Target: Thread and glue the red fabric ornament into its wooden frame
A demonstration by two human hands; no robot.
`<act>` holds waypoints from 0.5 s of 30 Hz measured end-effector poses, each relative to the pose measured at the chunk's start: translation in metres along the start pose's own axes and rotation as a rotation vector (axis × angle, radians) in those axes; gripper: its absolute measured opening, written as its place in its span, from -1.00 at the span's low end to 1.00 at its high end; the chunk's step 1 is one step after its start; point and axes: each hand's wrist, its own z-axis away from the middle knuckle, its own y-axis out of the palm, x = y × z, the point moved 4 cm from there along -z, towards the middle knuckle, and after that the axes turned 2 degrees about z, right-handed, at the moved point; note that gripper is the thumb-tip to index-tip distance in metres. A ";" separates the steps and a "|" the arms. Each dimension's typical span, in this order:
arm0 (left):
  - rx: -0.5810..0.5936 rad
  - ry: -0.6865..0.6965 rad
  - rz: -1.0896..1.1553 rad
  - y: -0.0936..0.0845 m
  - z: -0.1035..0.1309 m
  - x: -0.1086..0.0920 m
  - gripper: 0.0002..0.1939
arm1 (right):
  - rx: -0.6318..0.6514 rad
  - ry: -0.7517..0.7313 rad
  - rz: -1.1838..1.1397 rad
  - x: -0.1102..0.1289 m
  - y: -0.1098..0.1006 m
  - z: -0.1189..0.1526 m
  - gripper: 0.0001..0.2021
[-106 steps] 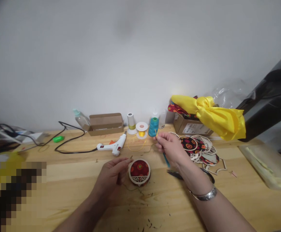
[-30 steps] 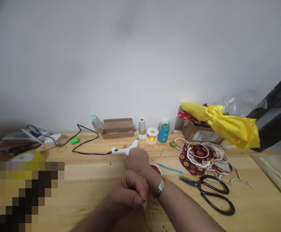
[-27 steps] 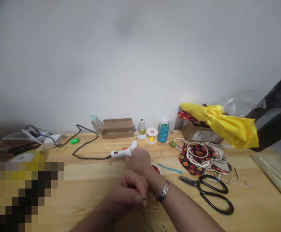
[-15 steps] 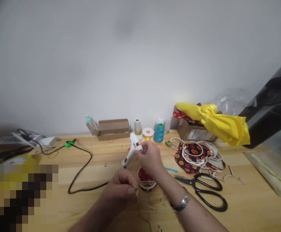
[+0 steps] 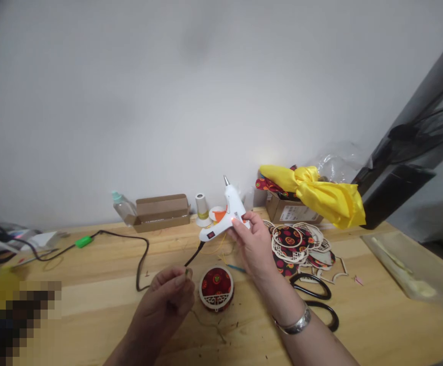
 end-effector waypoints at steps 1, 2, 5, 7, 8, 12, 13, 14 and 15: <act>-0.018 0.019 0.000 -0.001 0.000 -0.001 -0.91 | 0.005 0.000 0.006 0.000 0.000 0.001 -0.77; -0.039 0.040 0.003 -0.001 -0.001 -0.002 -0.91 | 0.009 0.001 0.008 -0.001 0.000 0.001 -0.77; -0.093 0.107 0.030 -0.002 -0.002 -0.008 -0.91 | 0.014 0.001 -0.008 -0.002 0.000 0.003 -0.79; -0.102 0.129 0.045 -0.002 -0.004 -0.010 -0.91 | 0.058 0.014 -0.029 -0.003 0.004 0.004 -0.78; -0.097 0.136 0.050 -0.002 -0.004 -0.011 -0.91 | 0.090 0.022 -0.044 -0.003 0.007 0.005 -0.77; -0.079 0.132 0.059 -0.002 -0.005 -0.009 -0.92 | 0.177 0.035 -0.142 -0.007 0.018 0.004 -0.75; -0.077 0.126 0.057 -0.001 -0.005 -0.008 -0.92 | 0.178 0.030 -0.170 -0.007 0.021 0.004 -0.74; -0.073 0.118 0.053 -0.001 -0.004 -0.006 -0.92 | 0.174 0.024 -0.195 -0.007 0.023 0.004 -0.73; -0.067 0.108 0.046 0.000 -0.003 -0.004 -0.92 | 0.171 0.025 -0.215 -0.008 0.026 0.004 -0.72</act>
